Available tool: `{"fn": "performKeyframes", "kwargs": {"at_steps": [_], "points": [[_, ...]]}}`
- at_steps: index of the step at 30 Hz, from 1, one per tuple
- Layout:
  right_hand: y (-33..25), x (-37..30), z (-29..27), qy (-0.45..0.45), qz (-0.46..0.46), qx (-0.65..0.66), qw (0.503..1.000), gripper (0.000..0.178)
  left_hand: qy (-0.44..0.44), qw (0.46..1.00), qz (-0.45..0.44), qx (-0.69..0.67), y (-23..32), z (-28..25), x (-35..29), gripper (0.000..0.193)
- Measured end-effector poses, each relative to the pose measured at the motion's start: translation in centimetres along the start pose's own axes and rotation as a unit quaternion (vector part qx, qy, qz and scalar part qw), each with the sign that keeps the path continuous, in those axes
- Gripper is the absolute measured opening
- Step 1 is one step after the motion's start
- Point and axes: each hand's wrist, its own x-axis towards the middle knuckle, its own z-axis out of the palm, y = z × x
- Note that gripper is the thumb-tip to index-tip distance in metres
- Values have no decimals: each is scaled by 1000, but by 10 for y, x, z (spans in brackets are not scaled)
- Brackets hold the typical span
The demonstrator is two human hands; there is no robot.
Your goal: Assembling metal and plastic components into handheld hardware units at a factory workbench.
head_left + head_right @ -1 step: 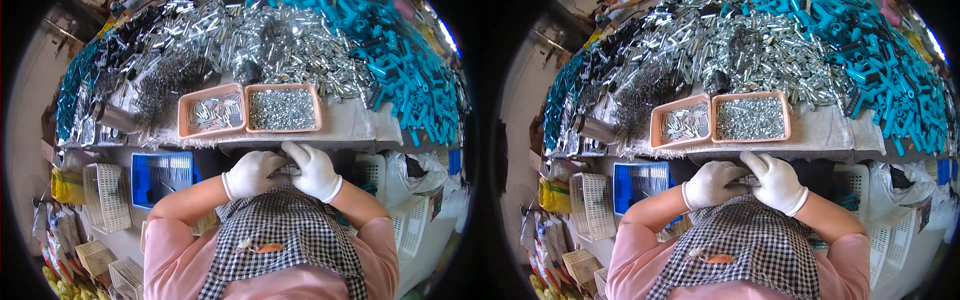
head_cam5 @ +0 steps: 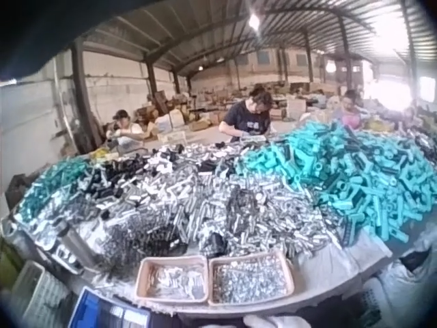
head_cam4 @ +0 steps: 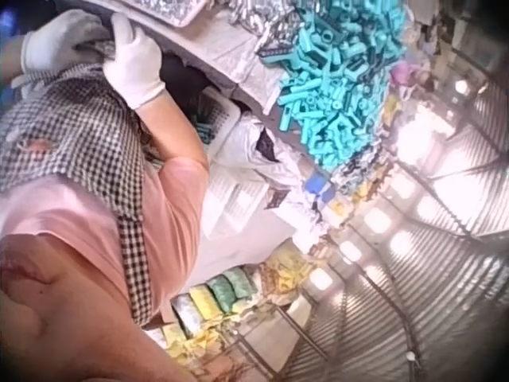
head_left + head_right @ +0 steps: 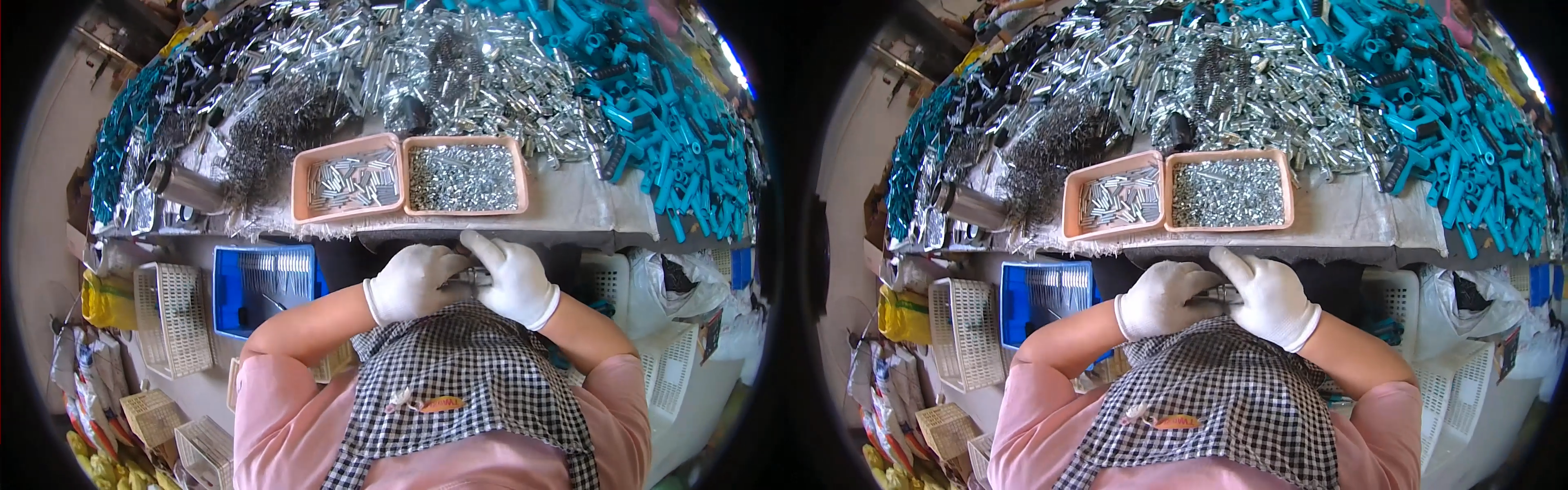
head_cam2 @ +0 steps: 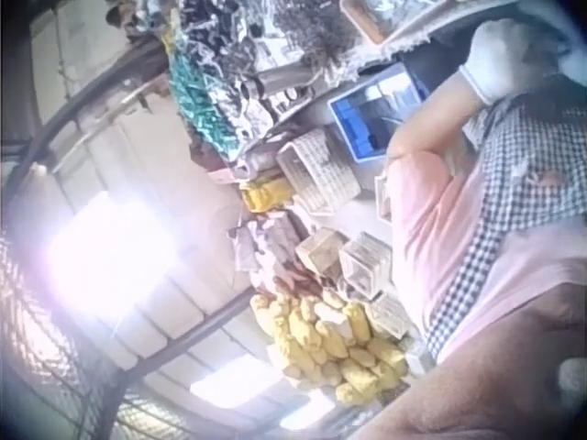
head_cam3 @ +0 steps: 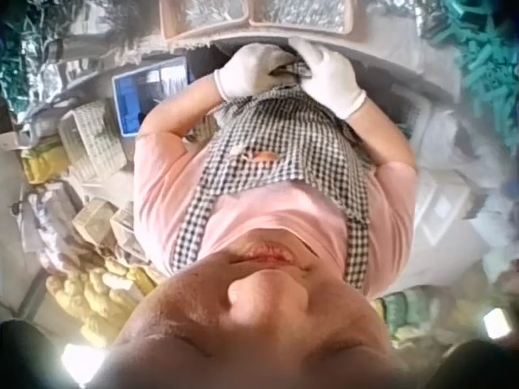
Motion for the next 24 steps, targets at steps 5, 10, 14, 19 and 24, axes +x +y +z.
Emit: {"fn": "performKeyframes", "kwargs": {"at_steps": [5, 10, 14, 19, 24], "points": [[-14, 14, 11, -130, -31, 46, 990, 53, -52, 998, -21, -3, -27, 8, -32, 31], [1, 8, 41, -193, 55, 193, 960, 43, 107, 991, -77, -16, -49, 17, -74, 59], [0, 9, 52, -184, 166, 217, 944, 34, 328, 865, -267, -271, -85, 10, -135, 51], [2, 20, 61, -145, 268, 268, 914, 31, 421, 670, -612, -22, -237, 19, -262, 37], [2, 30, 73, -161, 303, 275, 898, 30, 297, 577, -747, 145, -324, 24, -356, 28]]}}
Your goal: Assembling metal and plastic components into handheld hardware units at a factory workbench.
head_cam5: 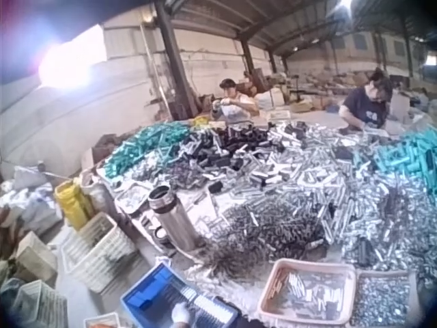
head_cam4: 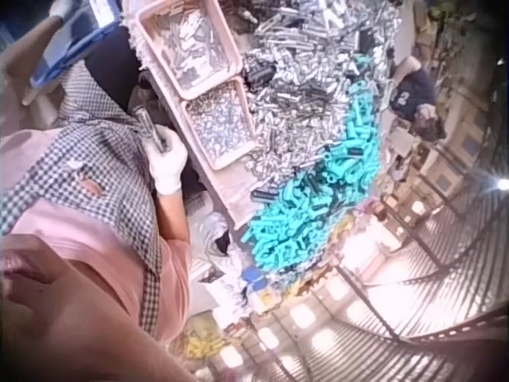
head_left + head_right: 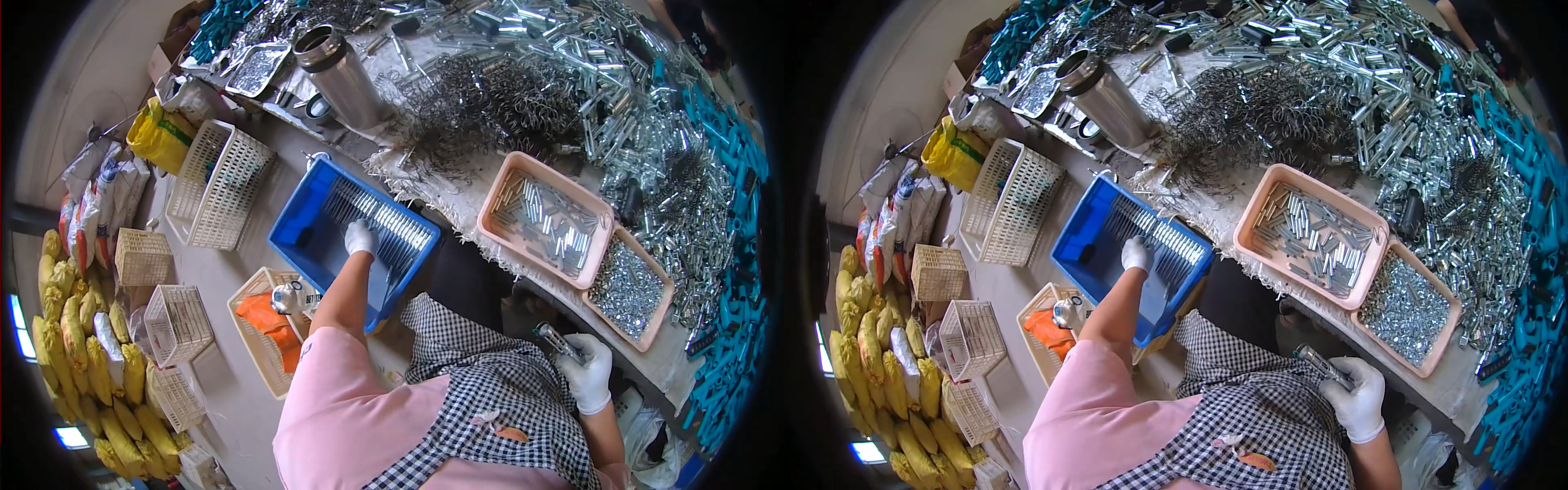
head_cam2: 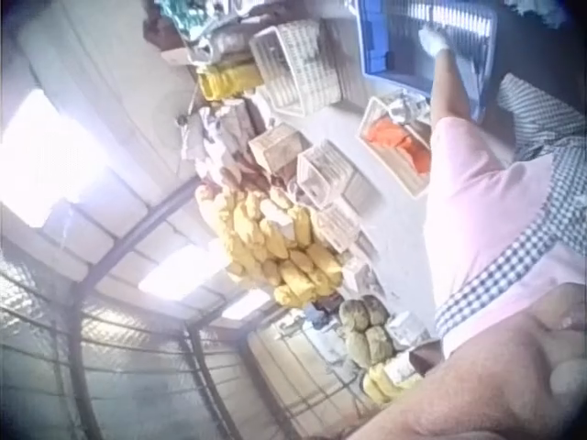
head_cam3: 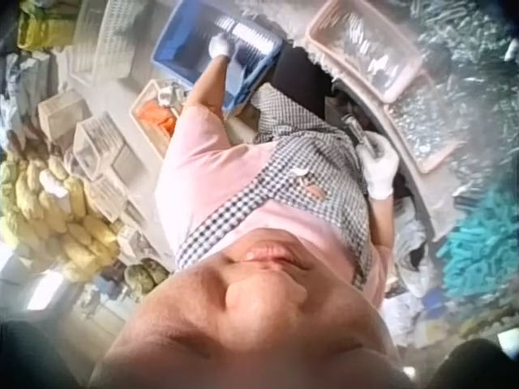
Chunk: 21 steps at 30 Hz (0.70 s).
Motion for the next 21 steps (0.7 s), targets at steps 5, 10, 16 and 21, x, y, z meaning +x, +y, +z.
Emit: {"fn": "performKeyframes", "kwargs": {"at_steps": [5, 10, 16, 21], "points": [[2, -3, 2, 18, 58, 2, 998, 32, 6, 994, 58, 96, 13, 33, 37, 22], [-1, -1, 0, 17, 33, -61, 997, 35, -3, 992, 18, 127, 3, 59, 71, 26], [-3, 2, -2, 3, -47, -83, 995, 38, 5, 1000, -8, 8, -17, 66, 86, 29], [-8, -3, -1, 20, -118, -82, 989, 37, -64, 995, 23, -77, -48, 29, 86, 31]]}}
